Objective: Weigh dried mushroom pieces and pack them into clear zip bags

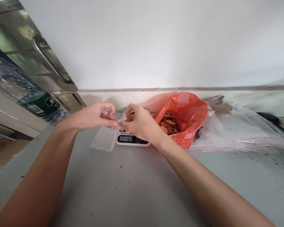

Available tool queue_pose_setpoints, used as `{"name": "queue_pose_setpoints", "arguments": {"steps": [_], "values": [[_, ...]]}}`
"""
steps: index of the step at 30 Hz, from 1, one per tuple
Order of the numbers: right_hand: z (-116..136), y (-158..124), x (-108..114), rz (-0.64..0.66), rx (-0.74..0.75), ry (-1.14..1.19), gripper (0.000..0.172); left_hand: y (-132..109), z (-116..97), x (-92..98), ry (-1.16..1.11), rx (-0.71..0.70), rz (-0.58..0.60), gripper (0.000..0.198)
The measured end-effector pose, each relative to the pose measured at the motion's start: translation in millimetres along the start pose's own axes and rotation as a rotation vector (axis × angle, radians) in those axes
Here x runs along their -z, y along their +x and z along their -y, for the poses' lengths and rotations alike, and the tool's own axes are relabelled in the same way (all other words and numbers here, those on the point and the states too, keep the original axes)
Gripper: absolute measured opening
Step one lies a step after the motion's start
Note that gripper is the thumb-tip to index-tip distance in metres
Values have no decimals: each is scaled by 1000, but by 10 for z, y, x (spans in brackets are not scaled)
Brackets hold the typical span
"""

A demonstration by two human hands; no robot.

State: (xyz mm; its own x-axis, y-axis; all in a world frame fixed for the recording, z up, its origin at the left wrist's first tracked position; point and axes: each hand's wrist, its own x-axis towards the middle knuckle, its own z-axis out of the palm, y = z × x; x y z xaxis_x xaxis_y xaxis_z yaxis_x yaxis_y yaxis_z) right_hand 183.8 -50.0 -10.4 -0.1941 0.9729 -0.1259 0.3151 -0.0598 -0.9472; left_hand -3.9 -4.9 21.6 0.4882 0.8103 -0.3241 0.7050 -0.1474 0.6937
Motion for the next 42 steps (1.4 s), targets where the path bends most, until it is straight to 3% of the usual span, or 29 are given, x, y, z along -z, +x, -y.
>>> {"name": "queue_pose_setpoints", "arguments": {"steps": [4,7,11,15,17,19,23,26,31,34,38,42], "values": [[-40,33,31,-24,93,-28,33,-18,-22,18,42,-4,-65,29],[-38,31,60,-3,207,-270,24,-55,-7,66,73,19,-147,31],[-22,8,48,15,344,-571,29,-101,-28,80,20,-30,-199,32],[-37,3,39,8,424,-481,21,-140,-108,32,-63,-136,-209,29],[-46,11,64,0,397,-382,19,-175,-138,21,-28,-191,-310,28],[-47,20,100,-23,373,-294,21,-215,-148,25,55,-262,-388,42],[-34,34,132,-54,381,-186,44,-241,-133,19,266,-277,-223,105],[-26,40,118,-68,364,-186,48,-198,-116,-13,337,-211,-174,123],[8,35,185,-98,333,-206,36,-136,-49,19,360,-133,-215,100],[13,39,289,-163,224,-399,41,-117,26,82,370,-60,-190,87],[-38,95,330,-77,97,-697,54,-75,108,110,435,52,-70,81],[-98,207,213,-14,26,-854,58,-32,145,77,486,105,-26,86]]}}
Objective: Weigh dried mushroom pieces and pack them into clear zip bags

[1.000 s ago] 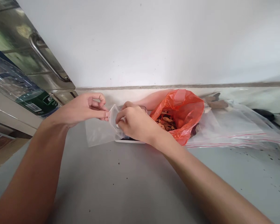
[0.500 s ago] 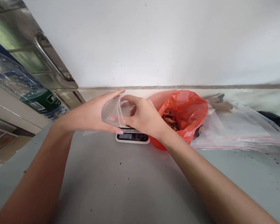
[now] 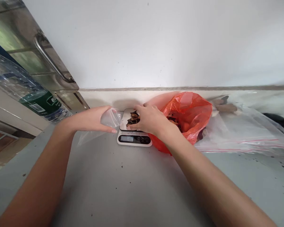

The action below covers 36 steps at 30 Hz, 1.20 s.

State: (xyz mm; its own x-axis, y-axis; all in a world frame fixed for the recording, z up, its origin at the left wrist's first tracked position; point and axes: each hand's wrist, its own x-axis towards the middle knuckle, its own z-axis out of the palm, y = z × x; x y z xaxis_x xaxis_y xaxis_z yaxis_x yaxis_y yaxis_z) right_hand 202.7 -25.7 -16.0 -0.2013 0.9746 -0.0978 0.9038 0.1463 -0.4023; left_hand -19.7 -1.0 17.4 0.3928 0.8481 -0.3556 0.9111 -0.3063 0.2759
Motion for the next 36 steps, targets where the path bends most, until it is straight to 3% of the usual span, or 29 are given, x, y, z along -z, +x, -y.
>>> {"name": "queue_pose_setpoints", "arguments": {"steps": [7,18,24,30,33,36], "values": [[68,82,-99,8,28,31,13,32,2,-55,-17,-43,7,86],[21,33,33,26,7,217,31,68,0,-87,-20,-46,27,84],[-65,-1,180,95,33,289,27,52,-19,-78,-16,-45,31,83],[-74,-87,323,100,205,401,32,56,-93,-90,-74,-126,12,94],[-3,-93,295,102,249,482,37,52,-124,-97,-182,-231,11,95],[46,-75,237,51,291,596,37,45,-109,-94,-264,-239,23,93]]}}
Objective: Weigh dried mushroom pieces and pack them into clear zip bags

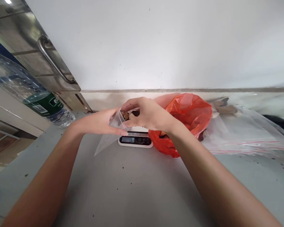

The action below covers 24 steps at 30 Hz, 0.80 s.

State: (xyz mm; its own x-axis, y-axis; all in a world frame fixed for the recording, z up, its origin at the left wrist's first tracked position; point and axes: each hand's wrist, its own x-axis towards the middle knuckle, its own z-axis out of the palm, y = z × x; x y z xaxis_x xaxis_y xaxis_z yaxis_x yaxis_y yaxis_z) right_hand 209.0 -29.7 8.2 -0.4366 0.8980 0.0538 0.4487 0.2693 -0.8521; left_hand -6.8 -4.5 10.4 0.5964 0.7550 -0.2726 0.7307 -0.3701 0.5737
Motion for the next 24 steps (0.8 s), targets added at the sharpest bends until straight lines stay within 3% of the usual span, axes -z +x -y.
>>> {"name": "queue_pose_setpoints", "arguments": {"steps": [7,12,18,21,24], "values": [[-38,-10,4,-67,55,160,28,-18,62,38,-121,-132,15,74],[-2,-17,4,-108,102,120,31,-28,20,37,-178,-84,8,69],[-123,65,-36,-344,-1,-105,25,-119,81,113,-246,-9,38,71],[-253,133,-113,-180,-42,-290,25,-188,148,177,-193,83,-19,84],[-342,189,-216,-17,18,-443,33,-218,185,215,-139,149,-55,82]]}}
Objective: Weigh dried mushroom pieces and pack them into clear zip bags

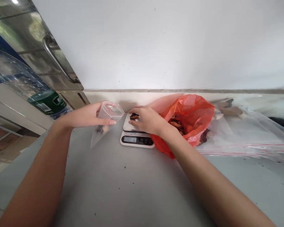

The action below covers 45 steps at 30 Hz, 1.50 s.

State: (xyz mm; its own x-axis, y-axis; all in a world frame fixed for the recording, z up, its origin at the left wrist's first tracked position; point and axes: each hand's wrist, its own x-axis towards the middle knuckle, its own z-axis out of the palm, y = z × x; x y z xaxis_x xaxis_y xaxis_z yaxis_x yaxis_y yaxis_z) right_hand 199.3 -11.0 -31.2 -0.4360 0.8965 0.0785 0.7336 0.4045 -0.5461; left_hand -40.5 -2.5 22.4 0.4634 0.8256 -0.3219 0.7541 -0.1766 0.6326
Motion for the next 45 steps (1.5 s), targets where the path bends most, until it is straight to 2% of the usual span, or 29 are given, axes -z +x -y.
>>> {"name": "queue_pose_setpoints", "arguments": {"steps": [3,7,16,20,22,24,27,29,30,32,35,38,41,45], "values": [[8,25,-69,67,32,-160,36,12,-7,3,32,25,17,75],[43,14,-47,72,-42,-315,33,36,-29,-18,48,15,27,79],[55,-2,26,67,-102,-299,24,67,-55,-67,143,33,53,79],[18,-42,107,-14,-136,-86,14,102,-73,-92,239,-53,67,71],[26,-80,145,-110,-144,90,16,125,-90,-112,276,-51,64,74],[66,-118,163,-165,-86,249,21,142,-113,-132,279,-53,66,77],[158,-151,147,-125,43,495,25,133,-134,-131,240,-72,78,75],[201,-147,113,-128,55,573,21,97,-118,-90,201,-54,94,74],[210,-139,93,-145,31,537,19,74,-98,-61,192,-28,99,74],[202,-117,52,-157,-36,312,18,32,-42,2,217,50,86,77],[160,-95,0,-57,-72,-111,26,19,41,44,320,150,45,83],[145,-99,-41,-8,-61,-344,33,78,62,-10,352,232,126,84],[156,-116,-77,41,-6,-398,41,159,45,-94,336,209,173,82],[153,-127,-100,104,148,-296,64,222,59,-143,306,149,178,74]]}}
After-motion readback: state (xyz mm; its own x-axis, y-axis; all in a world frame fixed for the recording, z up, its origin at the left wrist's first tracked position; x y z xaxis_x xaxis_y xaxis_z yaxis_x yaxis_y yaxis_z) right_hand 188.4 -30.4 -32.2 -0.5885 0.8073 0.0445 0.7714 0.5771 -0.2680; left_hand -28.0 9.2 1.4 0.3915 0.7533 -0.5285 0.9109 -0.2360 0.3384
